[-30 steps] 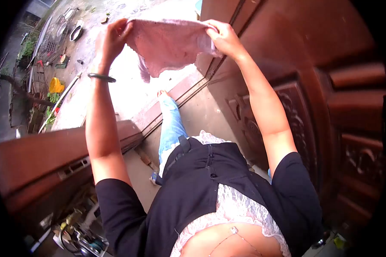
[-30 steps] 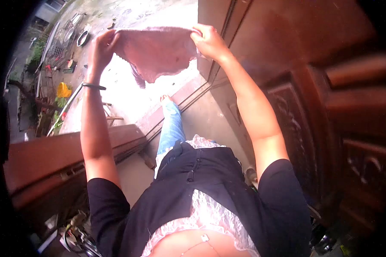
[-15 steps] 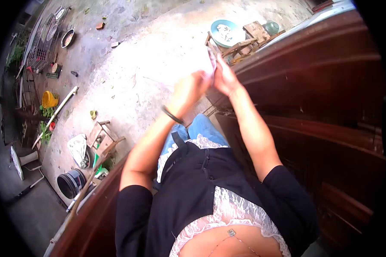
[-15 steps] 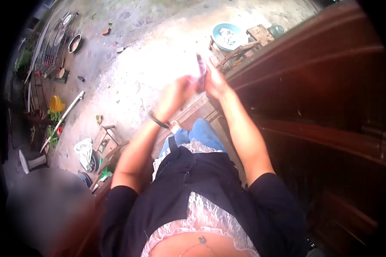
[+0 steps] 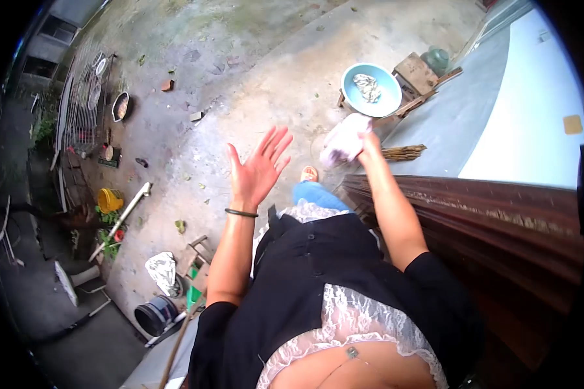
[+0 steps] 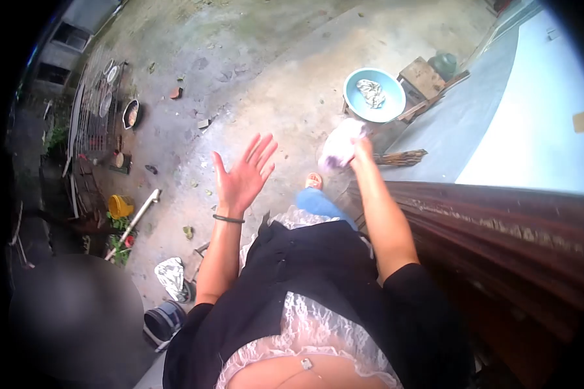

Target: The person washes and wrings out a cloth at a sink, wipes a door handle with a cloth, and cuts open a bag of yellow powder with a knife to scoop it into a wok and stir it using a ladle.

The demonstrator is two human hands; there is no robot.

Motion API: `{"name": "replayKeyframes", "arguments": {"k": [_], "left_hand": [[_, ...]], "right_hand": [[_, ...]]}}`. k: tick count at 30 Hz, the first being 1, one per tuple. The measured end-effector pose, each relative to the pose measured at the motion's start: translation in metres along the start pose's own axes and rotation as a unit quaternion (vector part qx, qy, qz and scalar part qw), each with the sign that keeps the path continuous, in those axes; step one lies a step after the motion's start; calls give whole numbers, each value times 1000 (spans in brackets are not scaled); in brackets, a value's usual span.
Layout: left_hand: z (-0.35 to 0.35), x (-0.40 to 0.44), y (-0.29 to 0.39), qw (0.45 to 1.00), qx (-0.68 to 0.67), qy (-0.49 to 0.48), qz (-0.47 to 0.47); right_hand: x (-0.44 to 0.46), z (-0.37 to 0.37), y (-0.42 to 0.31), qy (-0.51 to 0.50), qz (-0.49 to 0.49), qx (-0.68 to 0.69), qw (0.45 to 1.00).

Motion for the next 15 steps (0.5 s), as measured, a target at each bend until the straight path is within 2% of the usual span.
{"name": "replayKeyframes", "arguments": {"k": [2, 4, 6, 7, 8, 11, 13, 15], "left_hand": [[26, 40, 21, 998, -60, -22, 19], [38, 77, 33, 996, -85, -26, 15], [47, 106, 41, 995, -101, -26, 9], [50, 119, 44, 995, -98, -26, 1], [56, 124, 44, 995, -96, -27, -10], [55, 156, 38, 993, -98, -35, -62], [51, 177, 22, 986, -99, -48, -129], [38, 199, -3, 970, -88, -67, -218]], "right_hand": [[21, -2, -63, 72, -108, -18, 991], [31, 6, -129, 116, -173, 9, 978], [35, 10, -191, 153, -273, -34, 949], [18, 23, -209, 192, -209, -63, 957], [-10, 32, -220, 231, -144, -89, 958], [-25, 31, -242, 241, -218, -144, 935], [-53, 37, -221, 203, -282, -118, 930], [-65, 31, -181, 171, -303, -106, 932]]}}
Point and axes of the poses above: each hand's wrist, its own x-axis towards the middle knuckle, its own z-axis out of the palm, y = z × x, the point moved 9 cm from there along x, towards the middle knuckle, and after that the axes turned 9 degrees about z, right-handed, at the moved point
